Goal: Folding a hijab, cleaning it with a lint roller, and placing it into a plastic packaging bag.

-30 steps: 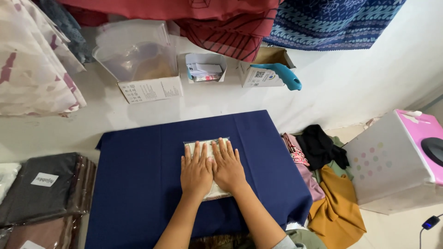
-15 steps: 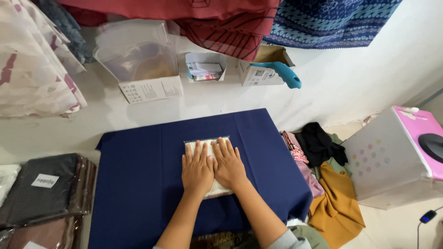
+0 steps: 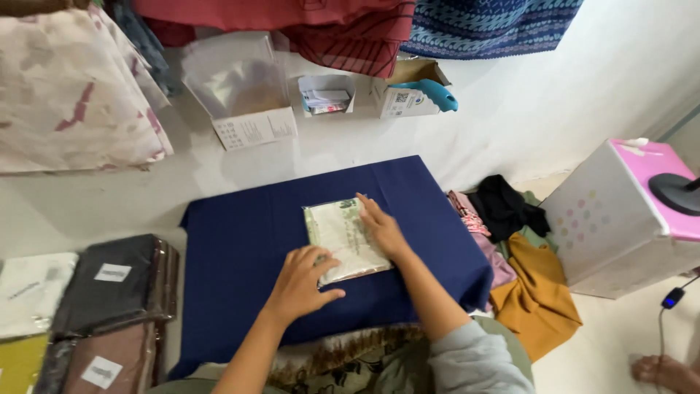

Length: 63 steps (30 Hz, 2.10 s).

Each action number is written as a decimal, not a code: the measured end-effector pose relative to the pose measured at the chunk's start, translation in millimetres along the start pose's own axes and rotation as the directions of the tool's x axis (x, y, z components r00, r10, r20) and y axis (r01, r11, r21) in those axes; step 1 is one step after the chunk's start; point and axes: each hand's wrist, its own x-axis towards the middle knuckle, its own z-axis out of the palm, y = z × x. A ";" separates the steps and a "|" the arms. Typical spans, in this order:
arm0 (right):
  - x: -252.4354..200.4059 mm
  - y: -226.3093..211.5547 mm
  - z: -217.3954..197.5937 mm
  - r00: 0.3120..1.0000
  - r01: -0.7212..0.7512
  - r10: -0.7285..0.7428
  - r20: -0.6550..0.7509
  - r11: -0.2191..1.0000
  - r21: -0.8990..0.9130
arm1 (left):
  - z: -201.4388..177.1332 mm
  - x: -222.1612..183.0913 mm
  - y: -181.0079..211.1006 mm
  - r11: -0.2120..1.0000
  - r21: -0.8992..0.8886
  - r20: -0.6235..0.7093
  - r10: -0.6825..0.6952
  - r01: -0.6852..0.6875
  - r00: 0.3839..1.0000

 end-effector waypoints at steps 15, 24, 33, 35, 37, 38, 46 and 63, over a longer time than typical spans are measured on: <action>-75.2 -71.8 -6.7 0.925 0.362 -0.157 0.346 0.638 -0.679 | -15.7 -3.1 6.4 0.975 -0.205 -0.049 -0.100 0.088 0.994; -72.8 -56.1 -13.2 0.953 0.284 -0.138 0.270 0.718 -0.636 | -10.3 -4.1 -4.5 0.980 -0.185 -0.113 -0.093 0.071 0.989; -77.9 -63.0 -12.0 0.940 0.341 -0.243 0.241 0.720 -0.605 | -27.8 -7.8 -15.3 0.912 -0.325 0.158 -0.208 0.250 0.965; -81.8 -70.9 -9.0 0.903 0.428 -0.367 0.225 0.712 -0.557 | -24.4 -11.5 -16.8 0.910 -0.362 -0.015 -0.221 0.201 0.975; -86.8 -85.5 -6.1 0.873 0.475 -0.456 0.176 0.710 -0.520 | -35.0 -8.9 -2.4 0.912 -0.382 -0.149 -0.219 0.148 0.964; -90.4 -91.9 -3.9 0.838 0.519 -0.531 0.123 0.707 -0.480 | -39.9 -9.7 5.4 0.912 -0.398 -0.273 -0.223 0.101 0.936; -80.2 -48.8 -1.6 0.921 0.365 -0.375 -0.104 0.925 -0.106 | -36.1 10.5 32.4 0.811 -0.544 -0.524 -0.531 0.218 0.666; -41.0 -25.3 15.2 0.886 -0.318 0.090 -0.456 0.832 -0.455 | 11.9 39.2 -17.3 0.630 -0.257 -0.006 -0.760 0.733 0.650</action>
